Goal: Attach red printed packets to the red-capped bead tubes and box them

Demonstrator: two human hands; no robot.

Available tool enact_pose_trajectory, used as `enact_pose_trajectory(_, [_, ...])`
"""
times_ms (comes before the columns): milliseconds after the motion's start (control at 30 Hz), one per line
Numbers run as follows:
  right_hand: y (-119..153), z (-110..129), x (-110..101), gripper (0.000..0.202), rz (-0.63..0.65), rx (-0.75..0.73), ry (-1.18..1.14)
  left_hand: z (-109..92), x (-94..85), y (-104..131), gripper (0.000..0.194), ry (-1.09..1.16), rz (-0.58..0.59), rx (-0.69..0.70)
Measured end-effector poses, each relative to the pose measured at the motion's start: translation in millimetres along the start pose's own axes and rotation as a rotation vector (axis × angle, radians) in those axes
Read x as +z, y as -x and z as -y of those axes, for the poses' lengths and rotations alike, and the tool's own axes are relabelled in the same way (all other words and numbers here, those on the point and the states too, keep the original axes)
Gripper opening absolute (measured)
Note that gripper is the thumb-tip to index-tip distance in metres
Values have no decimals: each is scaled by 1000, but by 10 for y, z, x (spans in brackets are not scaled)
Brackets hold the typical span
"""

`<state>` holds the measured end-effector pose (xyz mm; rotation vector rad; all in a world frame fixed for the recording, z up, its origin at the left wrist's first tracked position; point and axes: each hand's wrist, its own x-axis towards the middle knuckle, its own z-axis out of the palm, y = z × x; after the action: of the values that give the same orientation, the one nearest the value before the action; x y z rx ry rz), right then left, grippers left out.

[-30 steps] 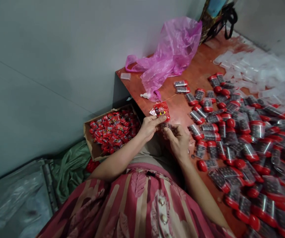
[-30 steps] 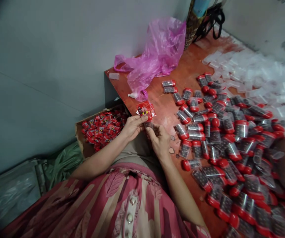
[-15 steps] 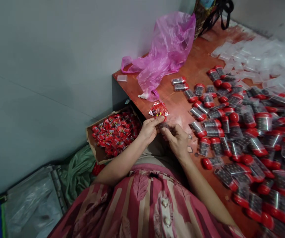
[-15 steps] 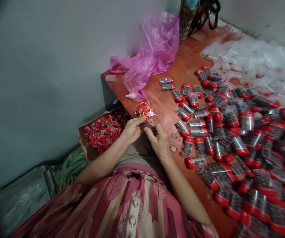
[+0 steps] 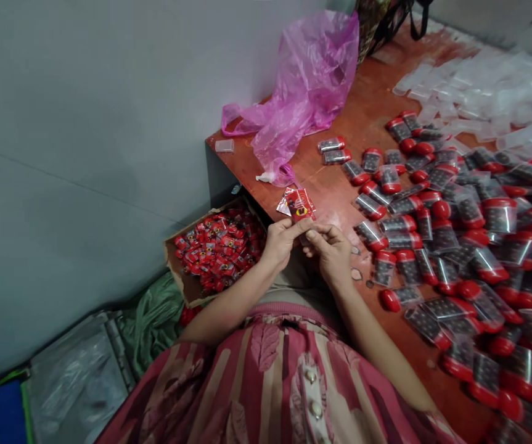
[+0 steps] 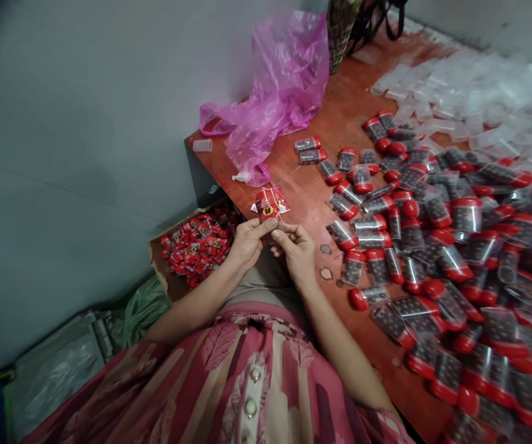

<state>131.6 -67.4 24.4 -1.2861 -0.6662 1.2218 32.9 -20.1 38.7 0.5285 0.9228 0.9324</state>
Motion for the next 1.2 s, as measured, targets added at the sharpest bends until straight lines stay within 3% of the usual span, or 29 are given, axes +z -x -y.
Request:
enact_pose_trajectory(167, [56, 9, -10, 35, 85, 36, -72, -42, -16, 22, 37, 96, -11, -29])
enact_pose_trajectory(367, [39, 41, 46, 33, 21, 30, -95, 21, -79, 162, 31, 186, 78, -133])
enact_pose_trajectory(500, [13, 77, 87, 35, 177, 92, 12, -40, -286, 283, 27, 235, 159, -169])
enact_pose_trajectory(567, [7, 90, 82, 37, 266, 126, 23, -83, -442, 345, 28, 292, 73, -122])
enact_pose_trajectory(667, [-6, 98, 37, 32, 233, 103, 16, -100, -629, 403, 36, 329, -177, -53])
enact_pose_trajectory(733, [-20, 96, -3, 26, 166, 65, 26, -82, -650, 380, 40, 203, -264, -50])
enact_pose_trajectory(800, [-32, 89, -33, 23, 124, 48, 44, -69, -568, 280, 35, -31, -253, 41])
enact_pose_trajectory(900, [-30, 84, -50, 22, 104, 55, 79, -89, -344, -15, 35, -397, -148, 404])
enact_pose_trajectory(967, [-17, 100, -53, 22, 111, 61, 107, -107, -220, -249, 38, -582, -93, 541])
enact_pose_trajectory(1067, [-4, 159, -84, 21, 106, 55, 164, -86, -154, -519, 31, -787, -75, 576])
enact_pose_trajectory(1200, [-81, 246, -184, 22, 100, 20, 240, 0, -200, -624, 21, -903, -68, 619])
